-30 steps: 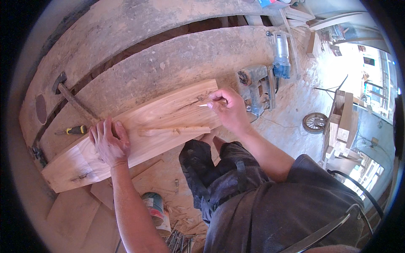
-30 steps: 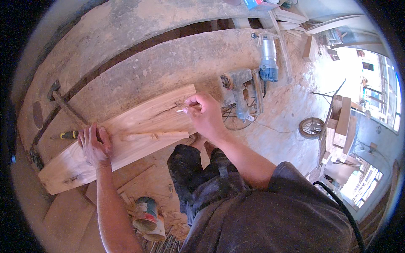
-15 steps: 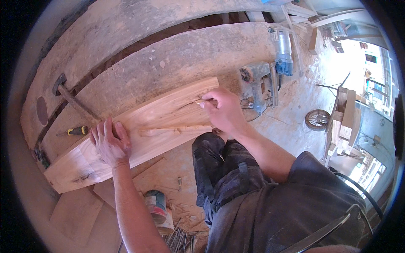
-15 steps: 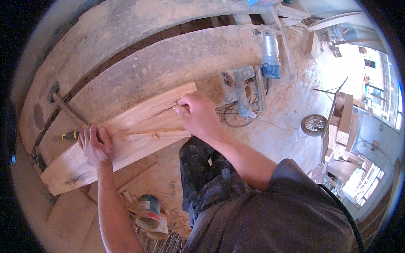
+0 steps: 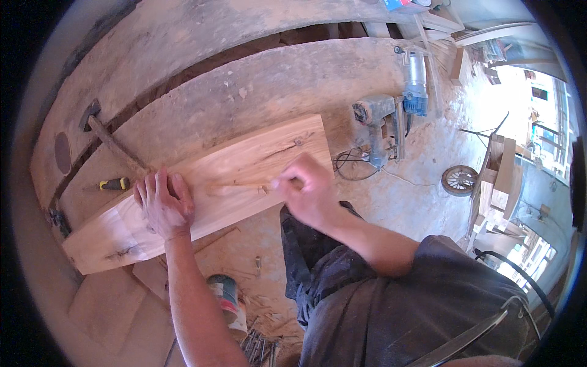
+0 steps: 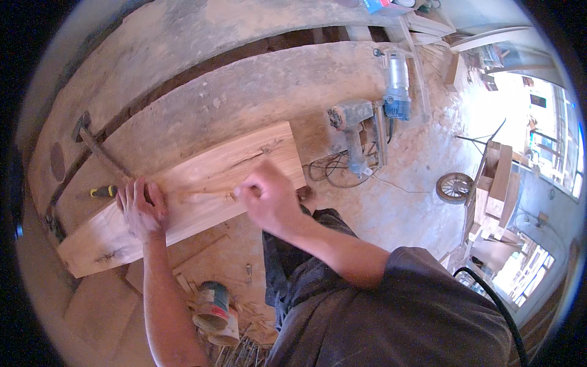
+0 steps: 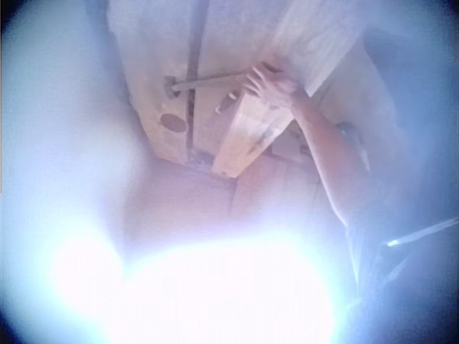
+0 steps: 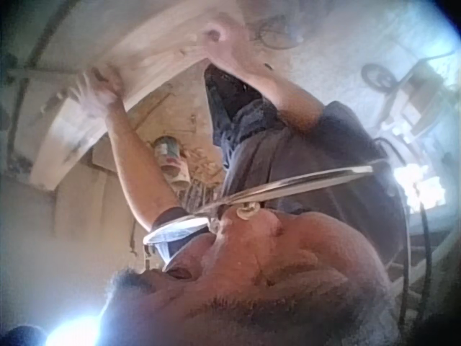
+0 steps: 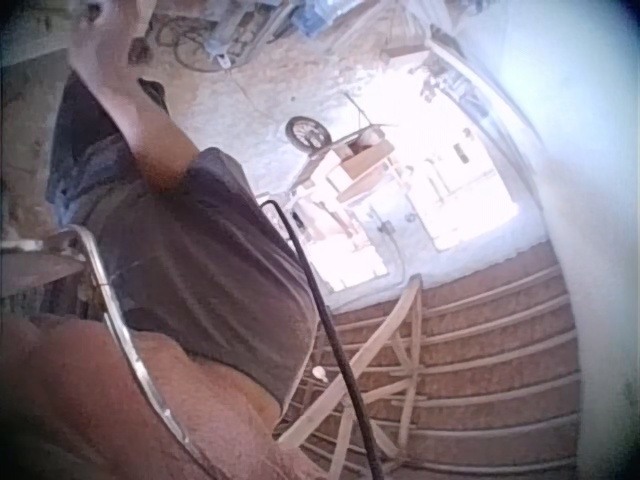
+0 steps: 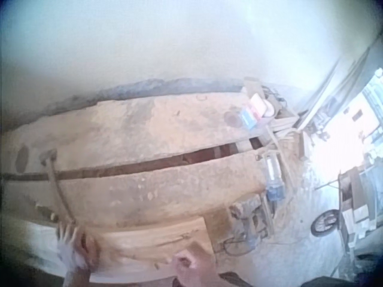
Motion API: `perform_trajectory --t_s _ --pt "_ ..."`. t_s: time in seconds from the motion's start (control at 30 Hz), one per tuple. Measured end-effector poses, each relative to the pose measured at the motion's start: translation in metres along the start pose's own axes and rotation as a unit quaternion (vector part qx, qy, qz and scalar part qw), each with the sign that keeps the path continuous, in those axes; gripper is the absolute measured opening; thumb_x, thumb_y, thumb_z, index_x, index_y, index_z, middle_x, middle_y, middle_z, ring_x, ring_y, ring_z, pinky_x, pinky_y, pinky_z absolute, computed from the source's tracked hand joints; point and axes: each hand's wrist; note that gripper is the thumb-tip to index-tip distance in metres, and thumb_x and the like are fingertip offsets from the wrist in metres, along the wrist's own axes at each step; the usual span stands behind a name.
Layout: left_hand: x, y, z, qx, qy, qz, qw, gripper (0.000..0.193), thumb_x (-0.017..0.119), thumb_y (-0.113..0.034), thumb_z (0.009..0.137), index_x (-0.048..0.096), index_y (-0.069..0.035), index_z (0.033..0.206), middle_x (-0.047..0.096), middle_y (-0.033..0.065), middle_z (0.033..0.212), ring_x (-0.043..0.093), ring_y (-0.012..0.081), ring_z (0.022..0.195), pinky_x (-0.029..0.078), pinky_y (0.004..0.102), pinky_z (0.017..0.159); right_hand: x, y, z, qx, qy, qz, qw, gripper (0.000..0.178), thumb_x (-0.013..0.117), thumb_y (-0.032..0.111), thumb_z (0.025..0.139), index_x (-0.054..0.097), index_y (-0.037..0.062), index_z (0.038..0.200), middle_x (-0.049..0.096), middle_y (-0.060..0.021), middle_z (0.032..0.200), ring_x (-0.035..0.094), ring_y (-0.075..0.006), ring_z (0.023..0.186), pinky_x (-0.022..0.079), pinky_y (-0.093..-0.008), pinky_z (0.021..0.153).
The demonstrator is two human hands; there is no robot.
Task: The person removes a loose piece of wood from a crack in a plank, then retrieves a small wooden filler and a container of white paste. They apply the paste into the crack and insert the filler, tapping it with a hammer. Finally, they use an angle grinder to smooth the filled area.
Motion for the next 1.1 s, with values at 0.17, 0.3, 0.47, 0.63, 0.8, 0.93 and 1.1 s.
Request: perform_trajectory --t_s 0.17,0.3,0.47,0.63,0.8,0.93,1.1 --pt "0.001 0.000 0.001 0.005 -0.015 0.007 1.000 0.029 0.065 -0.024 0.091 0.068 -0.005 0.112 0.064 0.0141 0.102 0.058 0.0366 0.103 0.040 0.0506 0.105 -0.019 -0.019 0.022 0.015 -0.052 -0.066 0.996 0.016 0.076 0.002 0.082 0.060 0.0020 0.079 0.060 -0.0135 0.084 0.063 -0.0287 0.072 0.050 -0.0392 0.060" --pt "0.005 -0.002 0.003 0.005 -0.008 0.003 1.000 0.029 0.065 -0.025 0.091 0.068 -0.005 0.111 0.065 0.0143 0.103 0.058 0.0366 0.104 0.040 0.0505 0.105 -0.010 -0.029 0.019 -0.003 -0.066 -0.094 0.993 0.015 0.074 0.000 0.083 0.059 0.0024 0.081 0.060 -0.0141 0.087 0.062 -0.0303 0.072 0.049 -0.0402 0.059" --pt "0.004 -0.003 0.001 0.009 -0.019 -0.001 1.000 0.028 0.065 -0.025 0.091 0.068 -0.005 0.111 0.065 0.0140 0.103 0.058 0.0364 0.103 0.041 0.0501 0.104 -0.006 -0.018 0.014 0.043 -0.061 -0.090 0.993 0.014 0.073 0.000 0.084 0.059 0.0026 0.082 0.060 -0.0146 0.089 0.063 -0.0302 0.072 0.051 -0.0394 0.061" --pt "0.001 -0.001 0.001 -0.001 0.000 0.002 1.000 0.027 0.065 -0.025 0.091 0.067 -0.006 0.110 0.065 0.0136 0.103 0.058 0.0362 0.102 0.041 0.0498 0.103 -0.009 -0.028 0.013 0.010 -0.060 -0.043 0.997 0.015 0.076 0.000 0.083 0.061 0.0017 0.082 0.062 -0.0128 0.089 0.065 -0.0261 0.074 0.054 -0.0351 0.064" --pt "0.002 -0.003 0.001 -0.002 -0.002 -0.007 1.000 0.027 0.065 -0.025 0.091 0.068 -0.006 0.110 0.064 0.0138 0.102 0.058 0.0362 0.102 0.041 0.0499 0.103 -0.016 -0.038 0.020 0.008 -0.014 0.004 1.000 0.014 0.080 0.003 0.082 0.067 -0.0002 0.085 0.068 -0.0120 0.086 0.068 -0.0200 0.077 0.052 -0.0316 0.065" --pt "0.001 0.000 0.001 0.003 -0.008 -0.003 1.000 0.027 0.065 -0.025 0.091 0.068 -0.007 0.111 0.064 0.0138 0.102 0.058 0.0361 0.102 0.041 0.0498 0.104 -0.033 -0.051 0.040 0.011 0.083 0.020 0.996 0.013 0.080 0.004 0.083 0.069 -0.0008 0.087 0.070 -0.0125 0.089 0.069 -0.0174 0.077 0.052 -0.0296 0.064" --pt "0.001 -0.002 0.002 0.000 -0.003 0.001 1.000 0.029 0.065 -0.025 0.091 0.069 -0.007 0.113 0.064 0.0141 0.102 0.058 0.0360 0.101 0.041 0.0493 0.103 -0.040 -0.056 0.060 -0.085 0.144 -0.054 0.984 0.012 0.078 0.006 0.082 0.068 0.0019 0.086 0.067 -0.0108 0.084 0.066 -0.0269 0.081 0.053 -0.0379 0.071"
Point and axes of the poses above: each hand's wrist, its own z-axis towards the middle knuckle, its own x-axis out of the palm, y = z × x
